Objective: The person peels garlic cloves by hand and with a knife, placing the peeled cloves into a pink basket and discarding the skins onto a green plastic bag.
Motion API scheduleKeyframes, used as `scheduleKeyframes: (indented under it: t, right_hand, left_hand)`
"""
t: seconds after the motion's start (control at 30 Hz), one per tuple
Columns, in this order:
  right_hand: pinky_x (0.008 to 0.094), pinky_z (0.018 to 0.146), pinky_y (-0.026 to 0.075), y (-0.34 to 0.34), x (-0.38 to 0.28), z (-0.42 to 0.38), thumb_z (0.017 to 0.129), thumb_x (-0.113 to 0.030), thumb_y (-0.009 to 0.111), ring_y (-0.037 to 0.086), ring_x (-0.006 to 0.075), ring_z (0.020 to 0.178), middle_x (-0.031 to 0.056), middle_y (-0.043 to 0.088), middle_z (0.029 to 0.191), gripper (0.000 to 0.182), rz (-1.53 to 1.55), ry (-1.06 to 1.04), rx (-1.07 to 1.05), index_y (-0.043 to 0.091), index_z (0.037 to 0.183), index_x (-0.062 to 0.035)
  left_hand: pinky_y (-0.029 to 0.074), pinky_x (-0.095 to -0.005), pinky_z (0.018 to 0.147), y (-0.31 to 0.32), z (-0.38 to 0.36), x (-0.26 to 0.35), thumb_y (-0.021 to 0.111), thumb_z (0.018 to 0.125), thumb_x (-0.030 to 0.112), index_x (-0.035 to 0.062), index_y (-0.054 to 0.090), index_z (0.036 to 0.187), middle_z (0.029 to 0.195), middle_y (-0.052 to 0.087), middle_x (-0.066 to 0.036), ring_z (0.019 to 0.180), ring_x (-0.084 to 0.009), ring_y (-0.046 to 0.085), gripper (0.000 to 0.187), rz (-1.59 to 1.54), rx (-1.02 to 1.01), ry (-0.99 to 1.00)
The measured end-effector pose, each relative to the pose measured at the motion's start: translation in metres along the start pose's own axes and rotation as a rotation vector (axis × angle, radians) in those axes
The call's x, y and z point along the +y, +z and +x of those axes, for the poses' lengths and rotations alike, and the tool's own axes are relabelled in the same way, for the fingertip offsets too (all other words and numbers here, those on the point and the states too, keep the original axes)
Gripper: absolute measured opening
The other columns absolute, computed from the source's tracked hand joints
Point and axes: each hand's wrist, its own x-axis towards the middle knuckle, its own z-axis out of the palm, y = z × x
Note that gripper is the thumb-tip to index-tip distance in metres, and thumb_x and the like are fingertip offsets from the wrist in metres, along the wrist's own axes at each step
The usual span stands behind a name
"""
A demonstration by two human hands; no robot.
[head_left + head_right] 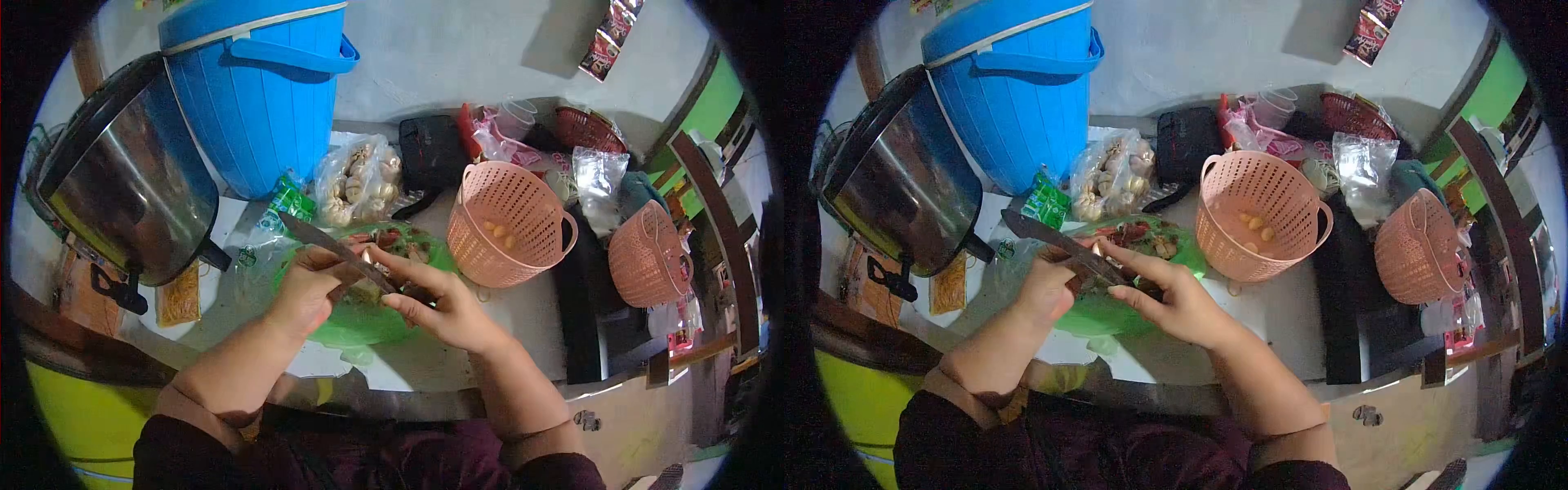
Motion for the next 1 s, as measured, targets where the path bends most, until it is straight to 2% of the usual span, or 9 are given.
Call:
scheduleKeyframes:
  t: [0.23,0.3,0.37,0.43,0.5,0.83,0.93,0.97,1.0]
  right_hand:
    - [0.0241,0.066,0.045,0.004,0.027,0.008,0.092,-0.013,0.061,0.052,0.0079,0.071,0.0024,0.06,0.097,0.05,-0.379,-0.389,0.165,0.046,0.139,-0.0057]
    - [0.0226,0.063,0.044,0.004,0.024,0.006,0.093,-0.012,0.06,0.052,0.0069,0.069,0.0013,0.06,0.095,0.048,-0.264,-0.264,0.149,0.046,0.139,-0.0056]
    - [0.0212,0.06,0.043,0.004,0.018,0.001,0.094,-0.012,0.058,0.051,0.0058,0.067,0.0004,0.059,0.092,0.046,0.041,0.02,0.088,0.047,0.138,-0.0064]
    - [0.0207,0.057,0.041,0.003,0.018,0.001,0.094,-0.015,0.059,0.048,0.0048,0.063,-0.0012,0.057,0.084,0.044,0.215,0.102,0.133,0.05,0.137,-0.0083]
    - [0.0201,0.055,0.04,0.003,0.021,0.001,0.095,-0.018,0.058,0.047,0.0046,0.062,-0.0031,0.054,0.078,0.043,0.388,0.167,0.188,0.05,0.137,-0.0112]
    - [0.0202,0.057,0.039,0.001,0.013,-0.001,0.096,-0.018,0.057,0.044,0.0035,0.065,-0.003,0.054,0.088,0.052,0.3,0.135,0.027,0.039,0.144,-0.0134]
    - [0.02,0.054,0.036,0.005,0.015,0.001,0.095,-0.017,0.057,0.041,0.003,0.063,-0.0026,0.057,0.096,0.051,0.21,0.077,0.04,0.04,0.143,-0.013]
    - [0.0227,0.067,0.046,0.001,0.009,0.0,0.094,-0.015,0.058,0.054,0.0065,0.079,0.0025,0.06,0.114,0.052,0.154,0.107,-0.002,0.04,0.143,-0.0102]
    - [0.0249,0.075,0.046,0.001,0.008,0.001,0.094,-0.014,0.058,0.055,0.0092,0.089,0.0044,0.058,0.121,0.052,0.109,0.08,0.005,0.04,0.143,-0.009]
  left_hand:
    - [0.052,-0.0307,0.087,-0.002,0.002,-0.004,0.061,0.084,-0.006,-0.0009,0.067,0.104,0.107,0.067,-0.012,0.097,-0.0205,0.065,0.021,0.036,0.008,-0.03]
    - [0.051,-0.0318,0.091,-0.005,0.0,0.002,0.062,0.085,-0.003,0.0006,0.066,0.108,0.11,0.066,-0.011,0.101,-0.0191,0.063,0.024,0.036,-0.073,-0.065]
    - [0.05,-0.0323,0.092,0.008,0.002,0.005,0.063,0.086,-0.001,0.001,0.066,0.108,0.11,0.066,-0.009,0.101,-0.0183,0.063,0.023,0.048,-0.068,-0.06]
    - [0.05,-0.0301,0.087,0.009,0.005,0.0,0.064,0.086,0.004,0.0018,0.066,0.107,0.104,0.068,-0.008,0.097,-0.0169,0.064,0.021,0.082,-0.004,-0.043]
    - [0.049,-0.0309,0.091,0.003,0.006,0.001,0.063,0.087,0.002,0.0014,0.065,0.109,0.109,0.066,-0.008,0.101,-0.0171,0.063,0.022,0.065,-0.05,-0.055]
    - [0.051,-0.0294,0.09,0.003,0.004,0.006,0.064,0.086,-0.001,0.0001,0.066,0.105,0.106,0.067,-0.009,0.1,-0.0171,0.064,0.019,0.012,-0.008,-0.106]
    - [0.051,-0.0307,0.092,-0.004,0.006,0.002,0.063,0.085,-0.003,0.0007,0.067,0.102,0.107,0.067,-0.01,0.099,-0.0191,0.064,0.018,-0.002,-0.1,-0.062]
    - [0.052,-0.0317,0.091,-0.006,0.007,-0.003,0.062,0.084,-0.006,0.0014,0.068,0.1,0.107,0.067,-0.011,0.099,-0.0204,0.064,0.018,-0.015,-0.046,-0.044]
    - [0.052,-0.0318,0.091,-0.006,0.006,-0.002,0.062,0.084,-0.006,0.0011,0.068,0.099,0.107,0.067,-0.011,0.099,-0.0206,0.064,0.018,-0.024,-0.04,-0.059]
